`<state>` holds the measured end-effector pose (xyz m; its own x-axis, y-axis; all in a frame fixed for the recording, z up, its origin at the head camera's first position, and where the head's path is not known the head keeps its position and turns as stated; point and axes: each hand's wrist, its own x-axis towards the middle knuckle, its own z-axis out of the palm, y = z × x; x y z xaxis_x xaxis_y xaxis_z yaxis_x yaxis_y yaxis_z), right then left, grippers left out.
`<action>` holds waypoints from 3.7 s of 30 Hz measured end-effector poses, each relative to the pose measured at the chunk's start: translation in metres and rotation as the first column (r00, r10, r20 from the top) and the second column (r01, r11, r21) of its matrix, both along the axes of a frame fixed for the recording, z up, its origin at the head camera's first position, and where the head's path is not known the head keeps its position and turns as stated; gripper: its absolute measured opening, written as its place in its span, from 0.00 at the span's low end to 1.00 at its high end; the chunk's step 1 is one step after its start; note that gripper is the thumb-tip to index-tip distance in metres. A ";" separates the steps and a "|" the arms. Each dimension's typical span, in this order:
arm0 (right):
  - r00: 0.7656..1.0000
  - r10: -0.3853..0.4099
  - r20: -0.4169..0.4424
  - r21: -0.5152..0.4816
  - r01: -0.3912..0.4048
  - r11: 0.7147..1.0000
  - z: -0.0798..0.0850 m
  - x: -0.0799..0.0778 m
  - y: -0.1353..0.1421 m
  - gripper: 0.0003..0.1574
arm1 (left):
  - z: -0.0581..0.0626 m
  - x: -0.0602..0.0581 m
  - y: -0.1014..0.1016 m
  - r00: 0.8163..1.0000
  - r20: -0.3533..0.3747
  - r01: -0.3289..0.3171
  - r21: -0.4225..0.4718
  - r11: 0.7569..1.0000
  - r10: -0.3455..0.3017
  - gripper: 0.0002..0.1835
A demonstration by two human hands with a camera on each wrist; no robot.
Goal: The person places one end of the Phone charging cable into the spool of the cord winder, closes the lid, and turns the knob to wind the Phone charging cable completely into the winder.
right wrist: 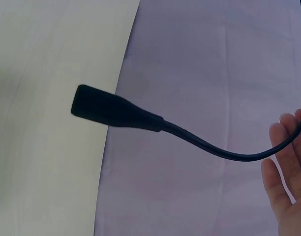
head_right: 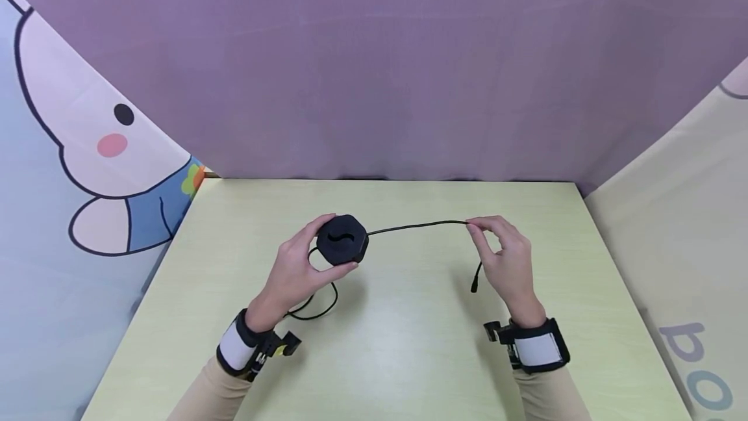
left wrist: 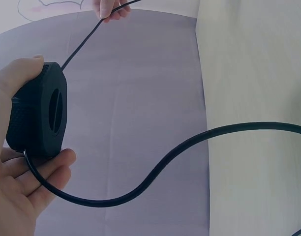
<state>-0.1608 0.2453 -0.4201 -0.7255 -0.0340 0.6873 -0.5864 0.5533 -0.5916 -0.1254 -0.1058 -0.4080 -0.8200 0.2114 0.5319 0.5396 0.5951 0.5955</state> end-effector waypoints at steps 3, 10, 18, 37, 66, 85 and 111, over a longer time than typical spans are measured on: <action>1.000 -0.012 0.014 0.003 0.012 1.000 0.001 0.002 0.001 0.11 | 0.000 0.001 0.000 1.000 0.006 -0.002 0.000 1.000 0.002 0.46; 0.999 -0.034 0.033 -0.006 0.034 0.999 0.002 0.004 0.005 0.09 | 0.000 0.002 0.000 1.000 0.009 -0.018 -0.006 1.000 0.018 0.47; 0.970 0.111 0.218 -0.023 -0.108 0.994 -0.006 0.010 0.002 0.19 | -0.003 0.003 0.001 1.000 0.019 -0.016 0.032 0.999 0.015 0.47; 0.905 0.398 0.150 0.006 -0.403 0.915 0.001 0.005 -0.071 0.20 | -0.005 0.003 0.011 0.998 -0.050 0.027 -0.021 0.999 -0.028 0.48; 0.924 0.378 0.053 0.019 -0.380 0.925 0.007 0.009 -0.084 0.18 | -0.008 0.001 0.018 0.994 -0.082 0.069 -0.040 0.997 -0.072 0.48; 0.942 0.337 -0.010 -0.021 -0.337 0.941 0.005 0.007 -0.067 0.20 | -0.004 0.005 0.019 0.997 -0.051 0.047 -0.029 0.998 -0.049 0.48; 0.974 0.226 0.001 -0.055 -0.226 0.973 0.002 0.007 -0.045 0.18 | -0.009 0.004 0.014 0.999 -0.035 0.036 0.000 0.999 -0.036 0.48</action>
<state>-0.1542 0.2002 -0.4184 -0.7083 -0.1610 0.6874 -0.6882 0.3741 -0.6216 -0.1218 -0.0917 -0.4173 -0.7930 0.2400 0.5600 0.5811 0.5742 0.5768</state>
